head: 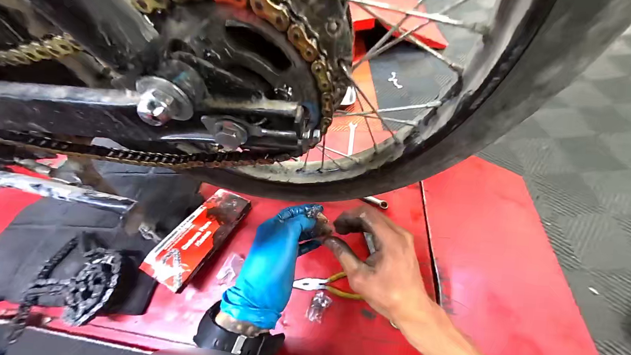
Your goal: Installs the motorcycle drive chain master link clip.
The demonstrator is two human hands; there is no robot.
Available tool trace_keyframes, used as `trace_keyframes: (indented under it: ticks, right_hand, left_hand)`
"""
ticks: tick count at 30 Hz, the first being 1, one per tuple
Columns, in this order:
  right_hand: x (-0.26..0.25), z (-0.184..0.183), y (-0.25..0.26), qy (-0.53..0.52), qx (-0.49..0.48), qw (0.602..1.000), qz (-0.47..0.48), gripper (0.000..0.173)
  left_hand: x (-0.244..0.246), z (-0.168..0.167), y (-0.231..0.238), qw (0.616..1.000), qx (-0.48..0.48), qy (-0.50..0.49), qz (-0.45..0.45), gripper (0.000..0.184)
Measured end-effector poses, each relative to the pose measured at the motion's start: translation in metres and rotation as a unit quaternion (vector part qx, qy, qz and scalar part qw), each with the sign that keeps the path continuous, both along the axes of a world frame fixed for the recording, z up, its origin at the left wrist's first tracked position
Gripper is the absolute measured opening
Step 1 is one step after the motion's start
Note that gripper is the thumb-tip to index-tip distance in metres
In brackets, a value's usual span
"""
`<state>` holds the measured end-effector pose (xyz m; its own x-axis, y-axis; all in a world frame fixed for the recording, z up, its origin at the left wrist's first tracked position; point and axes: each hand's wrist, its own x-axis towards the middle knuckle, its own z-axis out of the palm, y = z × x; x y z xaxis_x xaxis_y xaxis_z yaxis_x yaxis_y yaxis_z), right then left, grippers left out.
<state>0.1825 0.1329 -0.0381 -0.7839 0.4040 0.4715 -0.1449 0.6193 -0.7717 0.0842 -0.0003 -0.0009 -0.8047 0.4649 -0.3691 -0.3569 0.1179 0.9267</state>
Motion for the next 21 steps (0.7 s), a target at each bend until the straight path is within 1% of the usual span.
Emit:
trace_keyframes:
  ticks: [3,6,12,14,16,18,21]
  right_hand:
    - [-0.004,-0.009,-0.005,0.021,0.028,0.999,-0.026,0.021]
    - [-0.004,-0.010,-0.006,0.036,-0.003,0.999,-0.039,0.023]
    - [-0.006,-0.005,-0.006,0.059,-0.027,0.997,-0.047,0.025]
    - [-0.004,-0.004,-0.006,0.049,-0.055,0.996,-0.044,0.024]
    - [-0.002,0.000,-0.004,0.037,-0.101,0.994,-0.021,0.021]
    - [-0.003,0.004,-0.001,0.034,-0.137,0.990,-0.006,0.019]
    - [-0.003,0.004,0.001,0.023,-0.132,0.991,-0.019,0.022]
  left_hand:
    - [0.005,-0.013,0.004,0.998,0.057,-0.005,-0.016,0.026]
    - [0.003,-0.017,-0.004,0.994,0.101,-0.008,-0.051,0.027]
    - [0.000,-0.010,-0.006,0.993,0.092,0.042,-0.057,0.026]
    - [-0.001,-0.010,-0.007,0.992,0.097,0.043,-0.069,0.026]
    - [-0.001,-0.010,-0.007,0.992,0.095,0.041,-0.078,0.026]
    - [-0.001,-0.010,-0.006,0.991,0.084,0.051,-0.091,0.025]
    - [-0.001,-0.009,-0.005,0.991,0.039,0.099,-0.083,0.019]
